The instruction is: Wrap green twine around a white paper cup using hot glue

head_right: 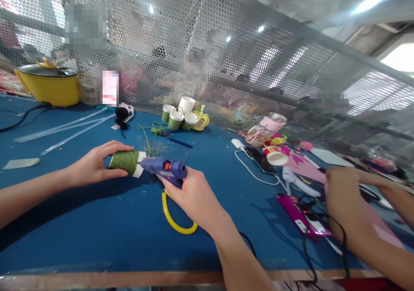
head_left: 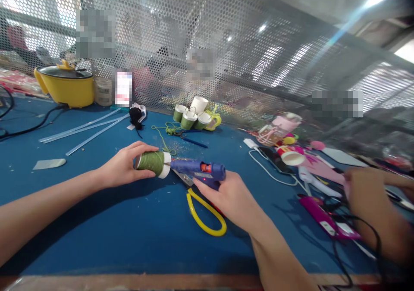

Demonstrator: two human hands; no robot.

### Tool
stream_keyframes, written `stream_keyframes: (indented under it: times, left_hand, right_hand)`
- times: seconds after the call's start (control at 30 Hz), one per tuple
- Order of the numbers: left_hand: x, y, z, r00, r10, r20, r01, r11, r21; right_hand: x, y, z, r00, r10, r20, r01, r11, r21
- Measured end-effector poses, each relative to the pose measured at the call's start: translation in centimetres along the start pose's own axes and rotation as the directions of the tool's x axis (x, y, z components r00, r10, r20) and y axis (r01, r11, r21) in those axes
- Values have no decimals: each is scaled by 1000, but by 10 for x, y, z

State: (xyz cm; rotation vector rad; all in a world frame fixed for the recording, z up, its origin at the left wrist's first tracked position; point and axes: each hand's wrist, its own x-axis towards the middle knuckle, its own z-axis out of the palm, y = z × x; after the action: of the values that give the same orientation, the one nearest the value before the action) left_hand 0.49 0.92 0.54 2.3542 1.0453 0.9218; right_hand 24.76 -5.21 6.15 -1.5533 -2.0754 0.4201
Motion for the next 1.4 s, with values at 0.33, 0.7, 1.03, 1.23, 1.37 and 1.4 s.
stream_keyframes:
  times: [0.33, 0.7, 1.03, 1.23, 1.37, 1.4]
  left_hand:
    - [0, -1, 1, 998, 62, -11, -62, 998, -12]
    - [-3, -3, 3, 974, 227, 11, -227, 971, 75]
    - [-4, -7, 6, 937, 348, 11, -346, 929, 134]
    - [-4, -7, 5, 938, 347, 13, -345, 929, 136]
    - [-4, -6, 5, 945, 326, 15, -325, 937, 127]
    - [-4, -6, 5, 946, 325, 19, -325, 938, 124]
  right_hand:
    - [1, 1, 0, 1000, -20, -14, 20, 1000, -3]
    - [1, 6, -2, 998, 2, -55, -7, 996, -89]
    - [4, 12, 0, 996, -33, -79, 26, 996, -89]
    - [3, 9, -1, 998, -4, -65, -1, 997, -74]
    - [2, 8, -2, 998, -5, -58, 0, 996, -88]
    - [2, 8, -2, 998, -4, -58, -1, 996, -90]
